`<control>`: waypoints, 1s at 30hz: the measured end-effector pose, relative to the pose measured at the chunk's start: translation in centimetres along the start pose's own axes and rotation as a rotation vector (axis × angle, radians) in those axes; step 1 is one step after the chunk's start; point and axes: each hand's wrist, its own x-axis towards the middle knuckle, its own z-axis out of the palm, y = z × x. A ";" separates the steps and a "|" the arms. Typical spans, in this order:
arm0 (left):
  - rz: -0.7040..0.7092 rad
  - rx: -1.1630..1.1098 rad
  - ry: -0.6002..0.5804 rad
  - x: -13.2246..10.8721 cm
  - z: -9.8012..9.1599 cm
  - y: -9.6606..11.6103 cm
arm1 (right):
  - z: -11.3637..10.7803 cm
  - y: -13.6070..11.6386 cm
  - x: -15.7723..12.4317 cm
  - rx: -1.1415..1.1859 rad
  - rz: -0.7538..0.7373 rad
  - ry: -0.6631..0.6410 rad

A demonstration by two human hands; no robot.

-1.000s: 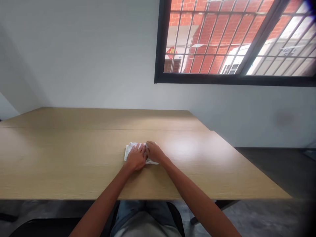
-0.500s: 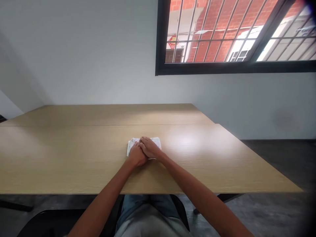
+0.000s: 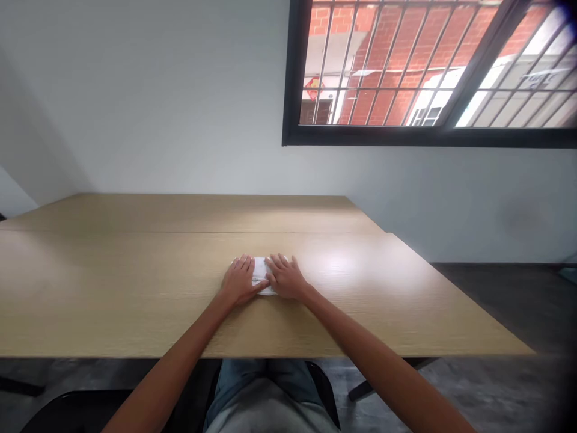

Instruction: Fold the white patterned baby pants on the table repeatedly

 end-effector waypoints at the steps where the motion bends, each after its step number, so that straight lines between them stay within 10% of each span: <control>1: 0.024 -0.004 -0.012 0.1 -0.2 -0.2 | -0.1 -0.2 -0.4 -0.011 0.015 0.004; 9: 0.310 -0.097 -0.185 -0.1 -3.1 -1.4 | -2.5 -3.1 -6.0 -0.150 0.021 -0.017; 13: 0.186 -0.267 -0.210 -5.9 -4.4 1.7 | -3.8 -5.6 -10.6 -0.158 -0.088 -0.122; 20: 0.061 -0.399 -0.528 -14.4 -4.0 4.6 | -0.1 -6.1 -15.1 -0.176 -0.199 0.064; 25: 0.124 -0.438 -0.486 -14.9 -1.3 2.0 | 1.5 -4.6 -14.8 -0.172 -0.318 0.200; 30: 0.002 -0.604 -0.335 -15.8 0.4 -0.8 | -2.8 -3.9 -14.5 0.035 -0.379 -0.028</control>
